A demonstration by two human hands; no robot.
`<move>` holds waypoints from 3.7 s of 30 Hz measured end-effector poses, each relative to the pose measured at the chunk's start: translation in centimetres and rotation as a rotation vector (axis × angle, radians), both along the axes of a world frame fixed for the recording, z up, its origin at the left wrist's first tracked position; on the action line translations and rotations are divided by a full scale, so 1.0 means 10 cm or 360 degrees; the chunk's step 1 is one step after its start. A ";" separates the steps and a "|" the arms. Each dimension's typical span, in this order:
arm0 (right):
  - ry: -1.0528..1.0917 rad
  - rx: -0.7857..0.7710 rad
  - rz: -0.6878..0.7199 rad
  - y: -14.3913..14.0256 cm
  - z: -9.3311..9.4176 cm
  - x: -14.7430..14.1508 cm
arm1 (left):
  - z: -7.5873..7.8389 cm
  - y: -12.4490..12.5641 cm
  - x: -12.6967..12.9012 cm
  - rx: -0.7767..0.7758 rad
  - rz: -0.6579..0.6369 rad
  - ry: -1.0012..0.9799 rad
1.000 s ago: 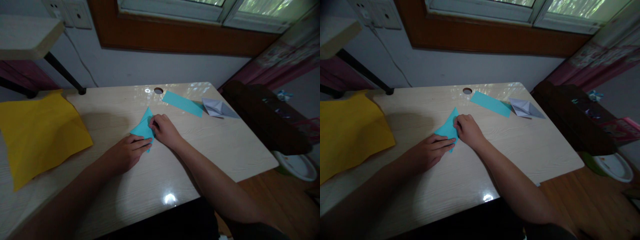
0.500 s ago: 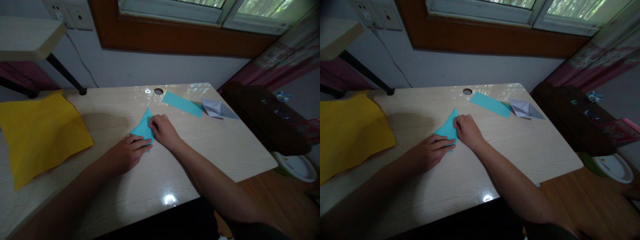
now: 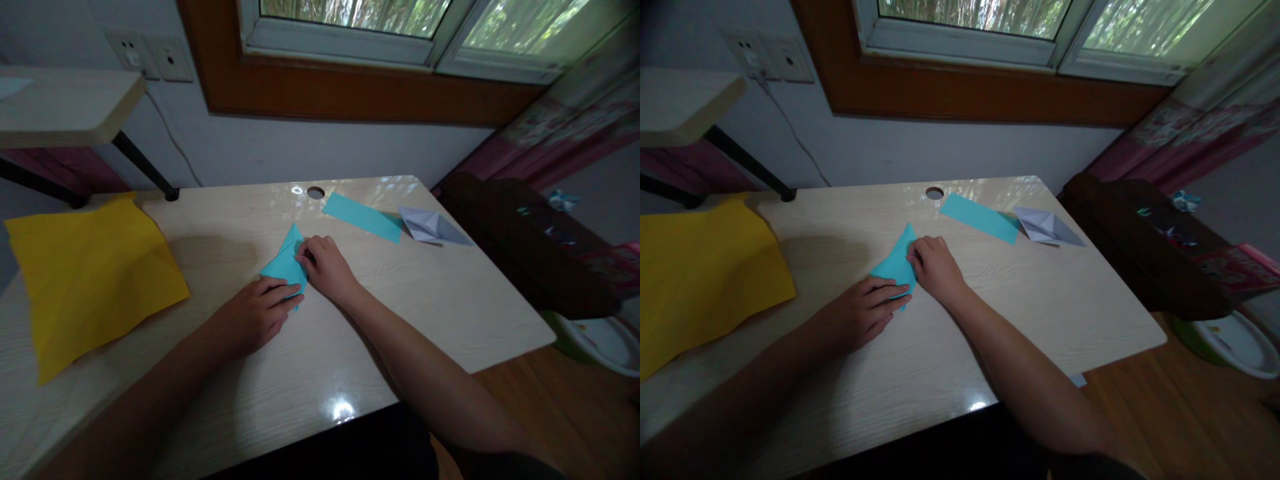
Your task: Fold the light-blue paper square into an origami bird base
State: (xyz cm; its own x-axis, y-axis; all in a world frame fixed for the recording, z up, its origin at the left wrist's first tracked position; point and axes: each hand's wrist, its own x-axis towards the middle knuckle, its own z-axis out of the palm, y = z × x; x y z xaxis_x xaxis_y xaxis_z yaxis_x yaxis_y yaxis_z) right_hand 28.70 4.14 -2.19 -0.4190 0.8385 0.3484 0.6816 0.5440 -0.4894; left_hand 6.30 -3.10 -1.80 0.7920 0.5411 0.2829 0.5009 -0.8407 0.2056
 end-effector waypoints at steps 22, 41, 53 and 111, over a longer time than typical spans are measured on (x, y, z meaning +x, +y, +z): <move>-0.0049 -0.0024 -0.0008 0.00 0.00 -0.02 | 0.01 0.00 -0.01 0.0030 -0.0003 0.0019; 0.0273 -0.0034 -0.0075 0.01 0.03 0.12 | -0.07 -0.01 0.01 0.0039 0.0013 -0.0066; -0.0024 -0.0162 0.0109 -0.11 0.09 0.21 | -0.10 0.01 0.05 0.0089 0.0068 -0.0068; -0.0170 -0.0122 -0.0330 0.00 0.04 0.09 | -0.03 0.01 0.03 0.0034 -0.0081 -0.0184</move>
State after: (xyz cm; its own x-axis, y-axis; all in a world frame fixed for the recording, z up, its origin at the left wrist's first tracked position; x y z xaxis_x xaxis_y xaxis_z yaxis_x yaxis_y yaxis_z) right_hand 29.60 4.19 -1.83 -0.2664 0.9326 0.2433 0.8250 0.3512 -0.4428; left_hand 6.61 -3.04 -2.15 0.7796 0.4939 0.3851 0.4315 -0.8693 0.2411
